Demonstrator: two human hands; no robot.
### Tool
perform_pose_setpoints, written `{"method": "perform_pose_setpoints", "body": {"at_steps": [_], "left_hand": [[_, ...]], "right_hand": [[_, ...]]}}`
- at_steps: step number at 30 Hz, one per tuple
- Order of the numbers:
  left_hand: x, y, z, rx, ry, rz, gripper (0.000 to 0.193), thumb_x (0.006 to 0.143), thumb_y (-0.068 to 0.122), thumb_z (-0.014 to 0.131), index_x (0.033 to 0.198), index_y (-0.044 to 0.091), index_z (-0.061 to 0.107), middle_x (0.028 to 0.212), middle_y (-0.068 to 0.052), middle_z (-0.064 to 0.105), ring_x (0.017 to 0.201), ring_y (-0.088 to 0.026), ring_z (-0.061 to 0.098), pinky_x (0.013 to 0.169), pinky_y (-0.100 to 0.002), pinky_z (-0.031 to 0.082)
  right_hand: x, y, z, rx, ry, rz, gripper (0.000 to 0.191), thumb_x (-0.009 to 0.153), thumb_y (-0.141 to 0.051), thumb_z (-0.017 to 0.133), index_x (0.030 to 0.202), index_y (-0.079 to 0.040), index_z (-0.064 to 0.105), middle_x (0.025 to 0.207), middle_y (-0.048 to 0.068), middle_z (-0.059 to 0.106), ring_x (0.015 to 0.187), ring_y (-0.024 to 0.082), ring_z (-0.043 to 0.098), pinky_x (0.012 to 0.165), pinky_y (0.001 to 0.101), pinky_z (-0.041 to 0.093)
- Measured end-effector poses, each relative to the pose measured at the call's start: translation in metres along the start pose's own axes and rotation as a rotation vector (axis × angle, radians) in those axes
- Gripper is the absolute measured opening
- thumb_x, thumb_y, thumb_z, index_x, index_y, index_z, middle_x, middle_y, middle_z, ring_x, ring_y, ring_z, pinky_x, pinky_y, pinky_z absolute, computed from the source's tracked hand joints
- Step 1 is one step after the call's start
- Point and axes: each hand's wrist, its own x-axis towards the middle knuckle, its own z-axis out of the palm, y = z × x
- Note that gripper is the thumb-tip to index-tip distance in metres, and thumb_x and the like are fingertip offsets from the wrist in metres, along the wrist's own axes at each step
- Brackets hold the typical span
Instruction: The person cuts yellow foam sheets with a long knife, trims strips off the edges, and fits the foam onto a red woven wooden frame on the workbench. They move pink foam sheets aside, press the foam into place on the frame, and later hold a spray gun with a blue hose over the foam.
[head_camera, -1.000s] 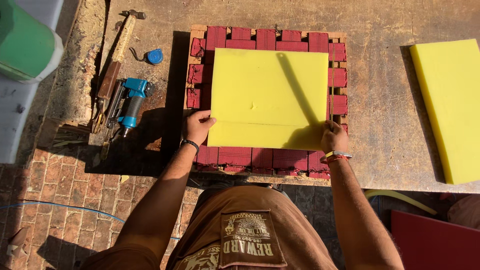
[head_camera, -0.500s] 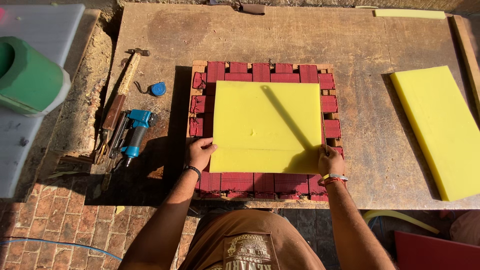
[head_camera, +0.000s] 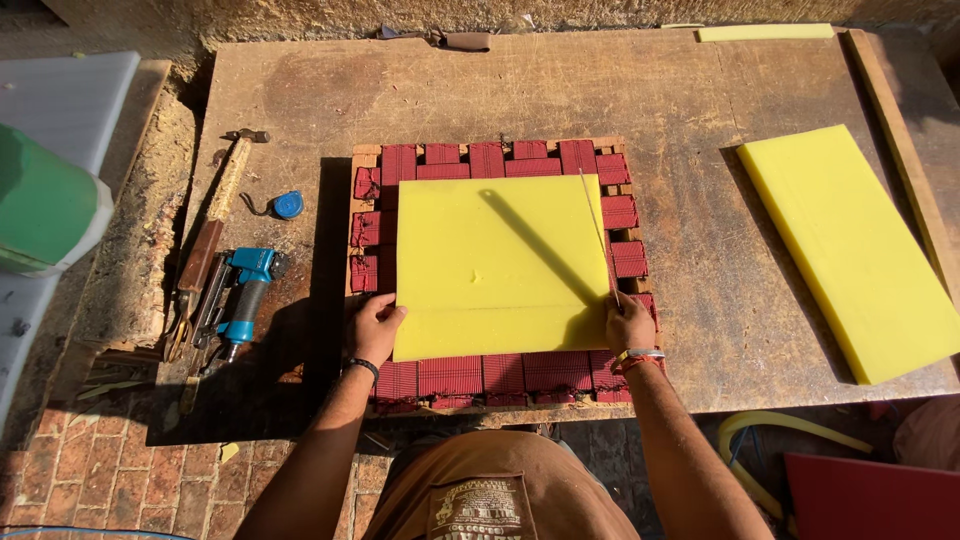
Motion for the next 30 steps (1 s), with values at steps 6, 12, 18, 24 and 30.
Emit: {"method": "perform_pose_setpoints", "body": {"at_steps": [6, 12, 18, 24, 30], "left_hand": [[-0.019, 0.010, 0.011, 0.160, 0.179, 0.046, 0.058, 0.090, 0.024, 0.080, 0.140, 0.010, 0.053, 0.125, -0.013, 0.063, 0.112, -0.026, 0.063, 0.093, -0.040, 0.055], [-0.048, 0.044, 0.057, 0.228, 0.051, 0.430, 0.072, 0.089, 0.023, 0.074, 0.150, 0.009, 0.038, 0.148, -0.019, 0.049, 0.138, -0.033, 0.052, 0.114, -0.044, 0.047], [-0.063, 0.105, 0.128, 0.579, -0.210, 0.448, 0.089, 0.084, 0.044, 0.078, 0.155, 0.014, 0.034, 0.167, -0.014, 0.030, 0.153, -0.034, 0.032, 0.125, -0.050, 0.028], [-0.071, 0.126, 0.168, 0.910, -0.413, 0.166, 0.127, 0.070, 0.076, 0.076, 0.165, 0.023, 0.010, 0.172, -0.011, -0.011, 0.159, -0.030, -0.012, 0.127, -0.052, -0.008], [-0.062, 0.104, 0.170, 0.910, -0.403, 0.201, 0.128, 0.071, 0.083, 0.069, 0.165, 0.025, 0.005, 0.172, -0.011, -0.014, 0.158, -0.028, -0.015, 0.126, -0.052, -0.009]], "right_hand": [[-0.003, 0.025, 0.000, 0.507, -0.030, 0.029, 0.032, 0.099, -0.013, 0.056, 0.126, -0.011, 0.072, 0.115, 0.009, 0.072, 0.097, 0.018, 0.068, 0.084, 0.0317, 0.054], [-0.001, 0.037, -0.008, 0.479, -0.034, 0.056, 0.025, 0.099, -0.011, 0.057, 0.117, -0.008, 0.075, 0.096, 0.009, 0.077, 0.084, 0.017, 0.068, 0.075, 0.0318, 0.053], [0.008, 0.038, -0.016, 0.472, -0.134, -0.012, 0.022, 0.100, -0.022, 0.064, 0.113, -0.009, 0.076, 0.095, 0.008, 0.077, 0.084, 0.016, 0.070, 0.076, 0.0334, 0.055], [0.014, 0.048, -0.010, 0.514, -0.159, -0.127, 0.020, 0.096, -0.018, 0.067, 0.112, -0.009, 0.077, 0.097, 0.007, 0.079, 0.088, 0.015, 0.072, 0.080, 0.0318, 0.056], [0.015, 0.046, 0.001, 0.506, -0.164, -0.105, 0.018, 0.097, -0.015, 0.066, 0.110, -0.006, 0.076, 0.096, 0.008, 0.078, 0.087, 0.015, 0.072, 0.079, 0.0301, 0.055]]}}
